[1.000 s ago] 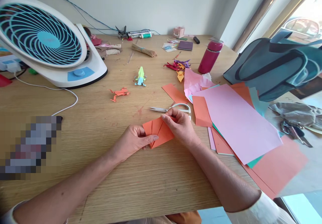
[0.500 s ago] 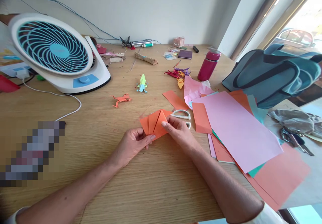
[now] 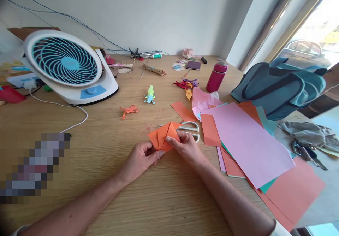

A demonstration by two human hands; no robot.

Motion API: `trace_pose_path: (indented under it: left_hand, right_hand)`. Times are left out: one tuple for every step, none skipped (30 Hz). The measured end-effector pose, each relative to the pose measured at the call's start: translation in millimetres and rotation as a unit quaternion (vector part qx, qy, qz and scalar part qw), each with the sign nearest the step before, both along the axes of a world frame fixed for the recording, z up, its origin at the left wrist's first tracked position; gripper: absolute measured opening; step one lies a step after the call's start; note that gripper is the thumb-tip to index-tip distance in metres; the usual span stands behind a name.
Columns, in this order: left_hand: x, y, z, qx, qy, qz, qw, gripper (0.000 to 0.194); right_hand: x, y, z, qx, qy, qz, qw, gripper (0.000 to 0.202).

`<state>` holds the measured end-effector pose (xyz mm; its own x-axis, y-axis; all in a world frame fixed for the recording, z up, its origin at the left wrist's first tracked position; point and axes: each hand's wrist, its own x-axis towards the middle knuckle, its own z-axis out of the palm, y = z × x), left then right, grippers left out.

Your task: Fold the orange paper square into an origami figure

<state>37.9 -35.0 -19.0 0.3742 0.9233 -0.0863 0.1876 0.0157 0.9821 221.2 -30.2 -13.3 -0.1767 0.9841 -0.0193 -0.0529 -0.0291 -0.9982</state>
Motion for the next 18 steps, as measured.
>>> trace_pose_path:
  left_hand:
    - [0,-1,-0.3,0.000,-0.003,0.003,1.000,0.024]
    - [1,-1,-0.6,0.000,-0.007,0.005,1.000,0.025]
    - [2,-2,-0.8,-0.001,-0.011,0.007,1.000,0.026]
    - [2,-2,-1.1,-0.002,-0.014,0.007,1.000,0.027]
    - [3,-3,-1.2,0.000,-0.016,0.006,1.000,0.028]
    - [3,-3,-1.3,0.003,-0.015,0.005,1.000,0.028]
    - [3,-3,-1.1,0.009,-0.013,0.006,1.000,0.029]
    - [3,-3,-0.7,0.015,-0.012,0.010,1.000,0.030]
    - [3,-2,0.1,0.022,-0.011,0.016,1.000,0.031]
    - [2,-1,1.1,0.029,-0.013,0.024,0.999,0.033]
    - [1,0,2.4,0.036,-0.016,0.031,0.999,0.034]
    - [-1,1,3.9,0.042,-0.019,0.037,0.998,0.036]
    - [-2,3,5.5,0.049,-0.022,0.039,0.998,0.036]
    - [-3,4,7.1,0.056,-0.023,0.040,0.997,0.036]
    - [-5,5,8.7,0.066,-0.022,0.041,0.997,0.036]
    - [-6,6,10.0,0.076,-0.018,0.043,0.996,0.036]
    - [-6,6,11.1,0.087,-0.012,0.047,0.995,0.035]
    - [-7,6,11.9,0.098,-0.006,0.053,0.994,0.036]
  right_hand:
    - [0,0,0.0,-0.002,0.005,0.002,1.000,0.042]
    - [-1,-1,-0.4,-0.006,0.009,0.007,1.000,0.040]
    - [-1,-1,-1.3,-0.014,0.013,0.014,1.000,0.038]
    - [-1,-1,-2.5,-0.023,0.016,0.021,0.999,0.037]
    - [-2,-2,-3.9,-0.031,0.016,0.027,0.999,0.036]
    - [-2,-2,-5.2,-0.036,0.013,0.032,0.999,0.035]
    - [-2,-3,-6.2,-0.039,0.008,0.034,0.999,0.034]
    - [-1,-3,-6.8,-0.038,0.001,0.036,0.999,0.034]
    - [-1,-3,-6.9,-0.037,-0.009,0.041,0.998,0.034]
    - [-1,-4,-6.5,-0.035,-0.020,0.045,0.998,0.034]
    - [0,-4,-5.7,-0.034,-0.032,0.046,0.998,0.034]
    - [0,-4,-4.6,-0.034,-0.045,0.046,0.997,0.034]
    - [0,-5,-3.5,-0.035,-0.058,0.045,0.997,0.034]
    - [1,-5,-2.5,-0.037,-0.071,0.046,0.996,0.033]
    - [1,-6,-1.7,-0.038,-0.084,0.048,0.995,0.033]
    - [1,-6,-1.2,-0.039,-0.096,0.053,0.993,0.033]
    - [0,-7,-0.9,-0.039,-0.107,0.058,0.992,0.033]
    - [0,-7,-0.9,-0.039,-0.116,0.062,0.991,0.033]
